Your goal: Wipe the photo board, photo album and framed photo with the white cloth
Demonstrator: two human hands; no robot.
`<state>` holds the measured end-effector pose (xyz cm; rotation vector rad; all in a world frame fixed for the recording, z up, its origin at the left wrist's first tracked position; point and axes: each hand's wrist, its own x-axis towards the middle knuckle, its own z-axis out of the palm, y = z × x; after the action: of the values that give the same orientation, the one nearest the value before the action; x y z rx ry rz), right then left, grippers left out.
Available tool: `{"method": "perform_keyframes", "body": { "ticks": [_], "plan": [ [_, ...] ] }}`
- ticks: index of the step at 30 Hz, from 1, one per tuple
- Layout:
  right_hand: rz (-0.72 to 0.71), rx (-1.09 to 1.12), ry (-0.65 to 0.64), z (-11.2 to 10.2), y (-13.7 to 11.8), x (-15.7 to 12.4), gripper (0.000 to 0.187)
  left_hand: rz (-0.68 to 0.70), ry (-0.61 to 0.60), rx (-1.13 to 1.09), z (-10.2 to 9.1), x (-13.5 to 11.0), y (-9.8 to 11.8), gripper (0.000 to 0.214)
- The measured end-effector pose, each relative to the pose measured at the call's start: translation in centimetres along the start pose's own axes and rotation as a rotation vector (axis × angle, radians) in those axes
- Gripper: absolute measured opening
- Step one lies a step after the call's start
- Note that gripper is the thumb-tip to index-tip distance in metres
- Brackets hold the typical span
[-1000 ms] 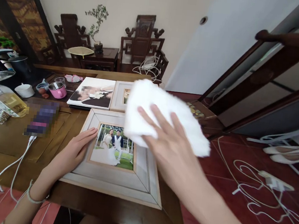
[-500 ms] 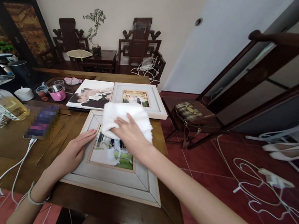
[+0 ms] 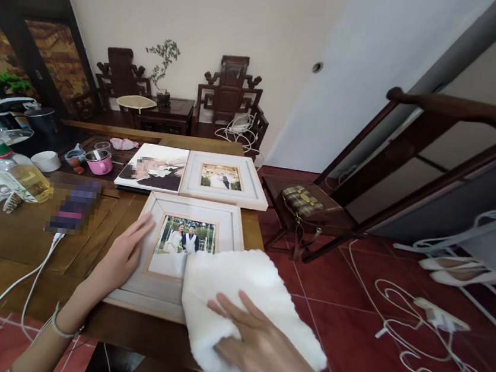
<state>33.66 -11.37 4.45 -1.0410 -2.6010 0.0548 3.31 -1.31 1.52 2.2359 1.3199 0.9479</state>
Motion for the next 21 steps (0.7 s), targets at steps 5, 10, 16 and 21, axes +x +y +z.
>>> {"method": "perform_keyframes", "body": {
  "ticks": [5,10,16,21],
  "plan": [
    [0.283,0.022,0.117,-0.6,-0.4,-2.1,0.052,-0.326,0.213,-0.318,-0.5,-0.5,0.6,0.058],
    [0.123,0.048,0.148,0.7,-1.2,-2.4,0.04,-0.748,0.054,-0.876,-1.4,-2.0,2.7,0.059],
    [0.22,0.007,0.377,0.0,0.2,-3.3,0.024,-0.901,0.18,-0.984,-2.5,-4.8,5.1,0.054],
    [0.17,-0.113,0.454,0.0,1.5,-3.4,0.024,-1.039,0.309,-0.894,-6.6,-6.7,5.8,0.052]
  ]
}}
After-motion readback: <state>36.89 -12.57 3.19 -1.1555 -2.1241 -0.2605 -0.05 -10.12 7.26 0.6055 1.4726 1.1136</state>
